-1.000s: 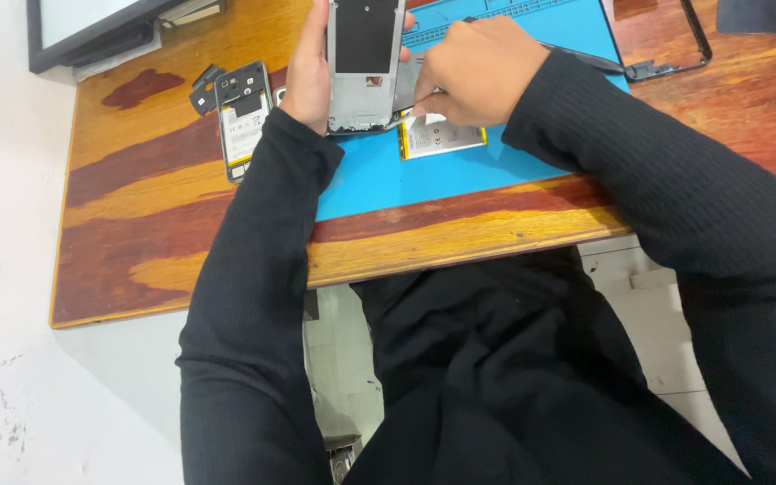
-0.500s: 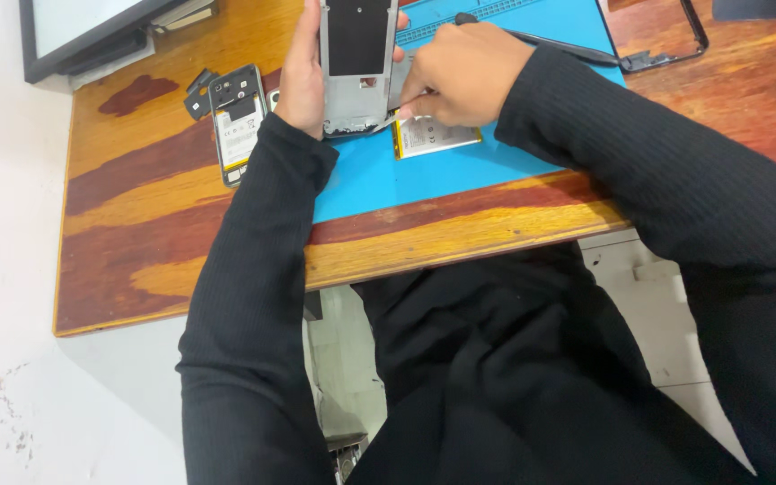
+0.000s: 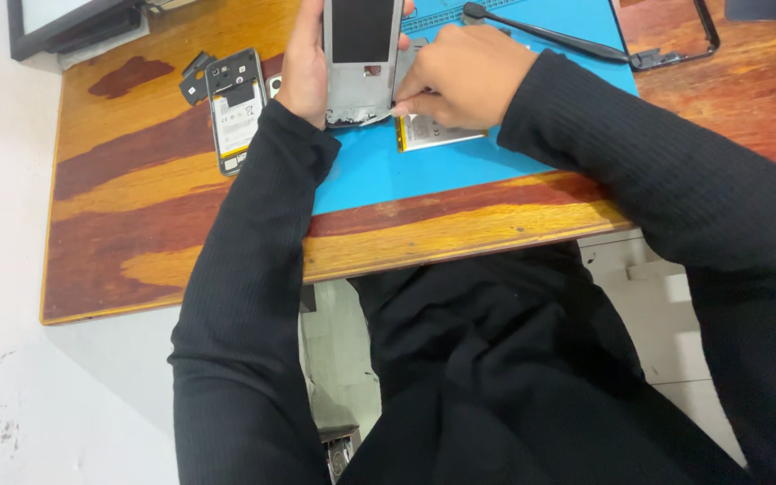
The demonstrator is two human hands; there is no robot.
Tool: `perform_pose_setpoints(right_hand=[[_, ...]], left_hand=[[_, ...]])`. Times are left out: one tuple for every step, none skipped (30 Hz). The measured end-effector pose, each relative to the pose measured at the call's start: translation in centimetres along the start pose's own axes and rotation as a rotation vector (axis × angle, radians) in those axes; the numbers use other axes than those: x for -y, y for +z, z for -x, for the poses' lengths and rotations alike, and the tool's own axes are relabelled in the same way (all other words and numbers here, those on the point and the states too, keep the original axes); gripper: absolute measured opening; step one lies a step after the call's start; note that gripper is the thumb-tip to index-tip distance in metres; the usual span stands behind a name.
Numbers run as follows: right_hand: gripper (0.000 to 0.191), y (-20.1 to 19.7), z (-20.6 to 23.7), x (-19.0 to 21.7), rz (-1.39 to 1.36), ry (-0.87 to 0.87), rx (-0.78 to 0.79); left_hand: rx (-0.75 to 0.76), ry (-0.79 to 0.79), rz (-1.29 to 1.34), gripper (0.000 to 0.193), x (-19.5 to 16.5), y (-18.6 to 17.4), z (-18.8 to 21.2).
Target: The person disassembles a smartphone on a workbench, using a screwdriver and tweezers to remove screws and separate internal components. They lift the screen assembly, disconnect ribbon cables, and remove the battery and other parts, placing them on a blue mat.
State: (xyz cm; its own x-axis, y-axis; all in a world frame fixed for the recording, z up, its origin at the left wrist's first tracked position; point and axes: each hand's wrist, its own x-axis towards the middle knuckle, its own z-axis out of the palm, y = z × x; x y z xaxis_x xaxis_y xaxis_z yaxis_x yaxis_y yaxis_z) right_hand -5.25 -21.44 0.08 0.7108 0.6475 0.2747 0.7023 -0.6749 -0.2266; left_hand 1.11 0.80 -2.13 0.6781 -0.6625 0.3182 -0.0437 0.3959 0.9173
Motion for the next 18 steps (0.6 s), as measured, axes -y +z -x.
perform_pose_setpoints(right_hand=[[0.018,0.2,0.0,0.2,-0.041,-0.041,-0.047],[0.018,0.6,-0.1,0.5,-0.082,-0.081,-0.094],[0.019,1.0,-0.2,0.7,-0.122,-0.121,-0.142],[0.019,1.3,-0.3,1.0,-0.112,-0.094,-0.136],[0.019,1.8,-0.4,1.3,-0.103,-0.068,-0.131],[0.019,2.0,-0.5,1.4,-0.094,-0.043,-0.127],[0.019,2.1,-0.5,1.3,-0.087,-0.057,-0.131],[0.018,1.9,-0.5,1.0,-0.080,-0.071,-0.135],[0.018,1.7,-0.5,0.7,-0.071,-0.085,-0.141],[0.018,1.4,-0.5,0.4,-0.057,-0.065,-0.113],[0.018,1.2,-0.6,0.2,-0.043,-0.044,-0.085],[0.018,1.1,-0.6,0.2,-0.029,-0.024,-0.055],[0.019,1.1,-0.6,0.3,-0.042,-0.049,-0.095],[0.019,1.2,-0.6,0.6,-0.053,-0.076,-0.136],[0.020,1.4,-0.7,1.0,-0.065,-0.105,-0.176],[0.021,1.7,-0.9,1.4,-0.039,-0.090,-0.167],[0.021,1.9,-1.1,1.8,-0.011,-0.074,-0.159],[0.022,1.9,-1.2,2.0,0.015,-0.056,-0.151]], left_hand=[[0.005,0.015,-0.022,0.061,0.1,0.0,0.0],[0.010,0.030,-0.044,0.061,0.1,0.0,0.1],[0.017,0.046,-0.067,0.060,0.1,-0.1,0.1],[0.023,0.057,-0.096,0.058,0.1,-0.1,0.1],[0.029,0.068,-0.128,0.057,0.0,-0.2,0.1],[0.035,0.078,-0.161,0.055,-0.1,-0.2,0.1],[0.027,0.076,-0.159,0.055,-0.1,-0.2,0.1],[0.020,0.075,-0.157,0.055,-0.2,-0.1,0.0],[0.015,0.074,-0.156,0.055,-0.3,-0.1,-0.1],[-0.001,0.045,-0.116,0.058,-0.3,0.1,-0.2],[-0.016,0.016,-0.076,0.061,-0.4,0.3,-0.3],[-0.033,-0.012,-0.035,0.064,-0.4,0.5,-0.4],[-0.035,-0.018,-0.005,0.065,-0.5,0.6,-0.4],[-0.036,-0.022,0.025,0.065,-0.6,0.8,-0.5],[-0.039,-0.026,0.054,0.066,-0.7,0.9,-0.5],[-0.032,-0.031,0.060,0.067,-0.9,1.0,-0.5],[-0.024,-0.036,0.066,0.068,-1.1,1.1,-0.6],[-0.016,-0.043,0.073,0.069,-1.2,1.2,-0.6]])
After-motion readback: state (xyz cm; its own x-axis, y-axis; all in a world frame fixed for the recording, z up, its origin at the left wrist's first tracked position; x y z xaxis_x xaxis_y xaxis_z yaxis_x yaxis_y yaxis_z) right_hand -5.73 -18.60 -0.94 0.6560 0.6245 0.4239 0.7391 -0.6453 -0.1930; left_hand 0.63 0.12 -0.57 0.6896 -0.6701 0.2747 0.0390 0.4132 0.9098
